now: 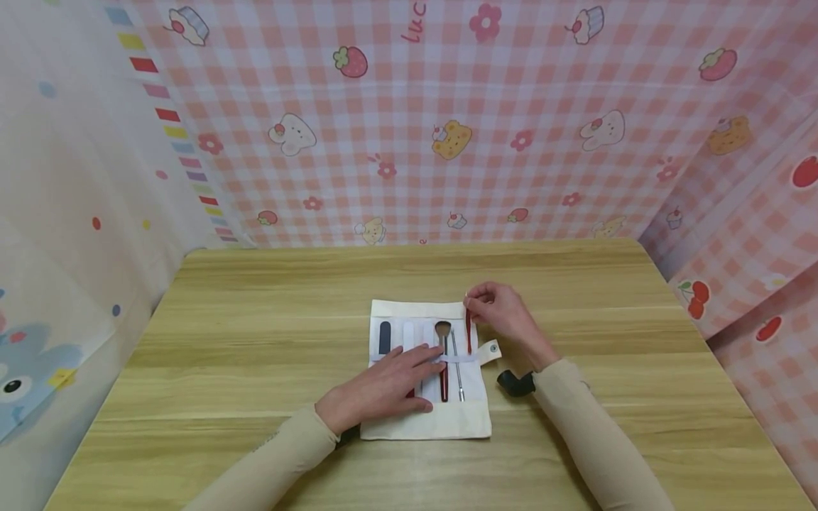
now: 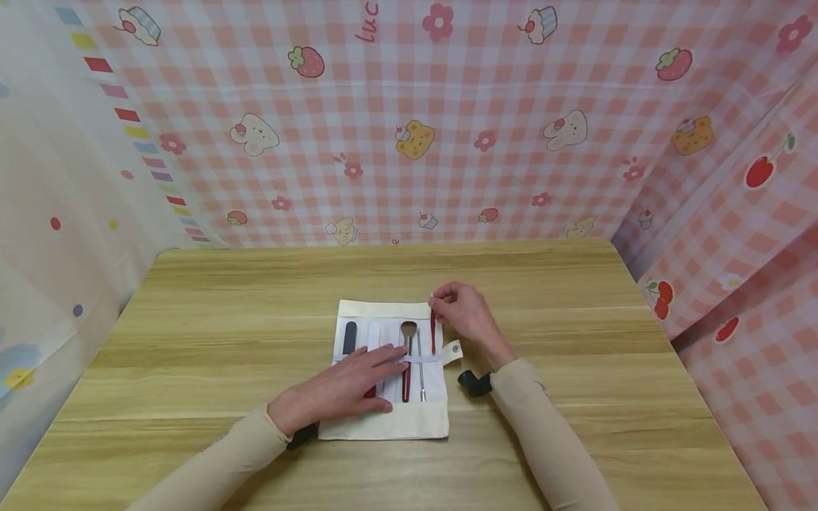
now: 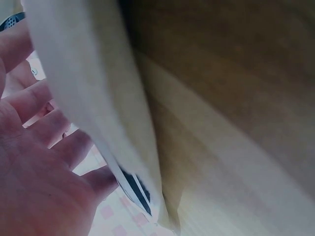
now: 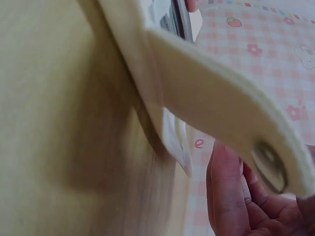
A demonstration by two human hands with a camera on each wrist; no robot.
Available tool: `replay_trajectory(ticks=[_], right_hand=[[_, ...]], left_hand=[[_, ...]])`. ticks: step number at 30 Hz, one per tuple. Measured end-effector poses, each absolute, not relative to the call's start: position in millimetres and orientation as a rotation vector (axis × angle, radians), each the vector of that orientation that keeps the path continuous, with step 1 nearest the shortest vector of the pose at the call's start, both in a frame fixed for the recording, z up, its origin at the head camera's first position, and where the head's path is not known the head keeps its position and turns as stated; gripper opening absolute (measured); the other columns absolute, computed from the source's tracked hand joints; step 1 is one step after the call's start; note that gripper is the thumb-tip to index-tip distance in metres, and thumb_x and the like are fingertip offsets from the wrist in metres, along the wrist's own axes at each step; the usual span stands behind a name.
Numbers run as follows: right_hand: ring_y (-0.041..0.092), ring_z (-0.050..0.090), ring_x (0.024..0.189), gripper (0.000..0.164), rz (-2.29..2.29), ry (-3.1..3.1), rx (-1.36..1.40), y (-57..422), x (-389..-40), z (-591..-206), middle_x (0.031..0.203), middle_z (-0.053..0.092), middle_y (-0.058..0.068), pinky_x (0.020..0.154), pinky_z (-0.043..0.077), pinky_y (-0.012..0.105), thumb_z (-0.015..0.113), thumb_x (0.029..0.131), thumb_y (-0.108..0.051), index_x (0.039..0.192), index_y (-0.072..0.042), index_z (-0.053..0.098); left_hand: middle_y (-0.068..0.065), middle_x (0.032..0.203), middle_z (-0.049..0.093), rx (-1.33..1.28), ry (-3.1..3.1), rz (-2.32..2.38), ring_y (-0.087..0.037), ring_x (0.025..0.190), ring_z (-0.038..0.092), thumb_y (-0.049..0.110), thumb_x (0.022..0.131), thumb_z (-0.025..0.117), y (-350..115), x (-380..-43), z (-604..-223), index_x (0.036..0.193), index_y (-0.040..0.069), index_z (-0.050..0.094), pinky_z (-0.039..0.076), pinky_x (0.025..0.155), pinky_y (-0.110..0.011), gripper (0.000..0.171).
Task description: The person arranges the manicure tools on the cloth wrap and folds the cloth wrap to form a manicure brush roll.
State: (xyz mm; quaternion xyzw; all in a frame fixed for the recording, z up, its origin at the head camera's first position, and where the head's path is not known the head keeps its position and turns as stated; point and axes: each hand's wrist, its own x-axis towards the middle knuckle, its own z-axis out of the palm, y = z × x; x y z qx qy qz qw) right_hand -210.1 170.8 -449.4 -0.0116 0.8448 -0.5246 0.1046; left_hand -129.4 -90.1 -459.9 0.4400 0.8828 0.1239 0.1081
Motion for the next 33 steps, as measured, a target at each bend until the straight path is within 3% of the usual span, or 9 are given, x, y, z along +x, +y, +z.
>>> replay_trajectory(ticks=[33], right_hand=[[0.022,0.070,0.083,0.024,-1.556,2.466,-0.024,172.5,-208.2,-459.9,0.099,0.070,0.017,0.075,0.062,0.031,0.063,0.104,-0.015,0.113,0.006,0.067]], left_hand=[[-0.003,0.169,0.030,1.281,2.601,0.350,-0.024,0.154,0.029,0.044,0.098,0.070,-89.1,-129.9,-461.0,0.155,0.012,0.049,0.030,0.121,-0.055,0.068]])
